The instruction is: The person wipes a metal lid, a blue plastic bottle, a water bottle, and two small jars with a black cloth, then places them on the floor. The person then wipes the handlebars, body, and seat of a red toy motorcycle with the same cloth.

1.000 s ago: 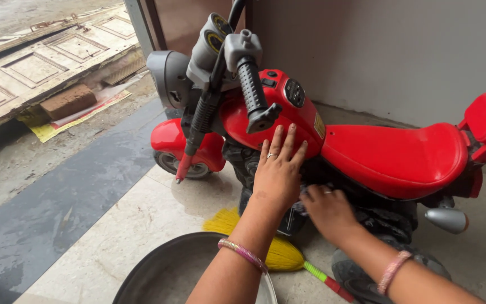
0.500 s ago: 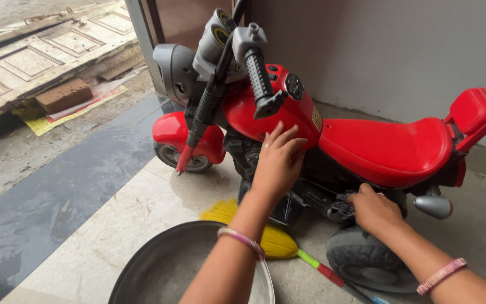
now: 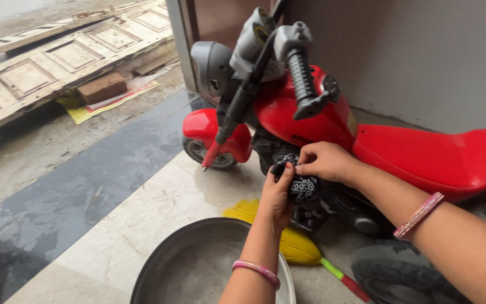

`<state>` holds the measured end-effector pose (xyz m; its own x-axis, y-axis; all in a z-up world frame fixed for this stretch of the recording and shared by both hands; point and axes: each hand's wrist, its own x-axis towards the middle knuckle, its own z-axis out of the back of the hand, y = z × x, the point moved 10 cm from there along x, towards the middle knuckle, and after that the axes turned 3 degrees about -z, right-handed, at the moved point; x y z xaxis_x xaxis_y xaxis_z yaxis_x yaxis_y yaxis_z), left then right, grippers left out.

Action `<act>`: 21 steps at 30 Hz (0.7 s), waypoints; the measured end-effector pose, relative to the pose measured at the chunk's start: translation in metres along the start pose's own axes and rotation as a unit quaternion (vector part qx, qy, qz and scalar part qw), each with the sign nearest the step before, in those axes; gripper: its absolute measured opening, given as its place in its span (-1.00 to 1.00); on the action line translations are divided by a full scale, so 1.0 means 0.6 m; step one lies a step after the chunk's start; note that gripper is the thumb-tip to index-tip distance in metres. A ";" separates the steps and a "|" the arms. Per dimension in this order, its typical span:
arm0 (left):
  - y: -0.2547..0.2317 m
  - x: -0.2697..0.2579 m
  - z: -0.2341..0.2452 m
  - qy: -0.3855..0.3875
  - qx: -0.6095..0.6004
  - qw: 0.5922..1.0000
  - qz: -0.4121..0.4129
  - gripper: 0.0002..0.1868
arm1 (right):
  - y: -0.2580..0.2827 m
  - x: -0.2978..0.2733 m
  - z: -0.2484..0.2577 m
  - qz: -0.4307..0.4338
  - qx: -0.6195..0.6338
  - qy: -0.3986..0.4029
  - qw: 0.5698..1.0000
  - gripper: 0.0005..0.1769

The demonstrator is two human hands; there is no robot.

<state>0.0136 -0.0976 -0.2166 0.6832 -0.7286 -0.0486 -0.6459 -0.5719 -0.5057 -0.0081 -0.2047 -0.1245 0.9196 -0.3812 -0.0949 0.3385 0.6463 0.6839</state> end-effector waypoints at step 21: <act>0.060 -0.023 0.167 -0.033 0.802 0.584 -0.119 -0.44 | -0.124 -0.090 -0.254 0.158 -0.418 0.015 0.895 -0.31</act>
<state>0.0151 -0.0702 -0.3204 0.7350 -0.6532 0.1820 0.5843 0.4741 -0.6586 -0.0525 -0.1314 -0.2808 0.9964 -0.0820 -0.0209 0.0795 0.9920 -0.0980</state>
